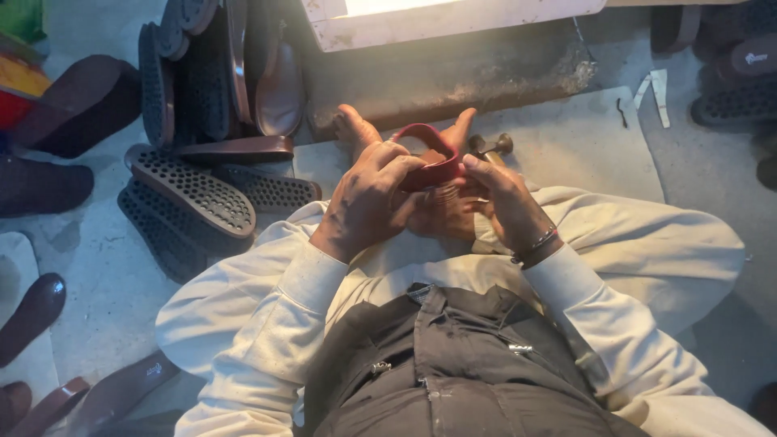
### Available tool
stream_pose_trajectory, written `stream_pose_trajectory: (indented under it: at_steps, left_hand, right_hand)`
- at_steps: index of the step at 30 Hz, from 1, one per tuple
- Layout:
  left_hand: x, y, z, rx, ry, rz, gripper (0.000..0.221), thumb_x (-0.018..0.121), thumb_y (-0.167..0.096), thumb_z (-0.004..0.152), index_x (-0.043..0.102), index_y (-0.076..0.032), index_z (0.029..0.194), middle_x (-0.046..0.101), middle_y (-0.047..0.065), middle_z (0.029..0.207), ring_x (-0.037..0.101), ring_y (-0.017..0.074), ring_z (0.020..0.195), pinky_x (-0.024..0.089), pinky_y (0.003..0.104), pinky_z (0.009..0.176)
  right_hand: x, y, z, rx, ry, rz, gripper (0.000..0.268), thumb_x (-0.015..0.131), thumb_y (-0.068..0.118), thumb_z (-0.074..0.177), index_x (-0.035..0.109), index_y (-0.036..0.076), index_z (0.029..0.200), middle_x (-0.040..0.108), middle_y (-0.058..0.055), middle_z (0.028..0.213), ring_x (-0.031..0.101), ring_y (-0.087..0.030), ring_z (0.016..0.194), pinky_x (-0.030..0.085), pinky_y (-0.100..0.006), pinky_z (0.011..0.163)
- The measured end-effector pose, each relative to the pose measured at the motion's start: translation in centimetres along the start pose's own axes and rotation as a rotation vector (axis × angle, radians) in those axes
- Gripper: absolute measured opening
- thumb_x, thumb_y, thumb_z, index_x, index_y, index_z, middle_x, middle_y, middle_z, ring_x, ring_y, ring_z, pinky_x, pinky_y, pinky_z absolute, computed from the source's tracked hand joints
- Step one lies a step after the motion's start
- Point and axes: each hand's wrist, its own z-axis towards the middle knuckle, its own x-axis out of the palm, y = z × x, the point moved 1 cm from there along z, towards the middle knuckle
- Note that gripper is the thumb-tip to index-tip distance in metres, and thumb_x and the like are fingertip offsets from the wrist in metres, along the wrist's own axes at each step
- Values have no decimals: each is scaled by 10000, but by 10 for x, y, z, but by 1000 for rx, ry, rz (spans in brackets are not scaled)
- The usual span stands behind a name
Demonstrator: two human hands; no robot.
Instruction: Assembling a red sandal by fitting the upper material onto the sole and securing it with a hammer.
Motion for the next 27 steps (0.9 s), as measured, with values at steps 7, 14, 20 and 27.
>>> stream_pose_trajectory:
  at_steps: [7,14,20,27]
  left_hand:
    - [0,-31,-26,-16,-75,-22,423,908,-175,736,738,-66,1108,644,67,939,677,272,896,618,359,739]
    - [19,-71,-71,-228,-169,-115,503,837,-170,806,690,-37,1268,612,105,984,649,304,929,604,391,792]
    - [29,-71,-105,-442,-174,-336,600,753,-307,940,569,15,1411,622,178,1012,663,319,877,566,441,804]
    - [41,-54,-130,-453,-145,-403,609,750,-276,966,527,-11,1467,628,179,1031,680,296,887,565,430,838]
  right_hand:
    - [9,17,-6,115,151,71,558,714,533,890,536,75,1155,657,-108,886,678,-214,706,537,-287,560]
    - [13,13,-18,90,321,188,233,734,269,949,693,41,958,557,-14,689,576,-110,581,489,-227,543]
    - [24,-44,-11,32,373,100,115,721,168,981,734,60,1018,682,-65,750,661,-120,645,558,-272,614]
    - [25,-52,-17,16,421,98,120,728,154,978,718,64,1057,675,-59,739,669,-111,584,592,-242,542]
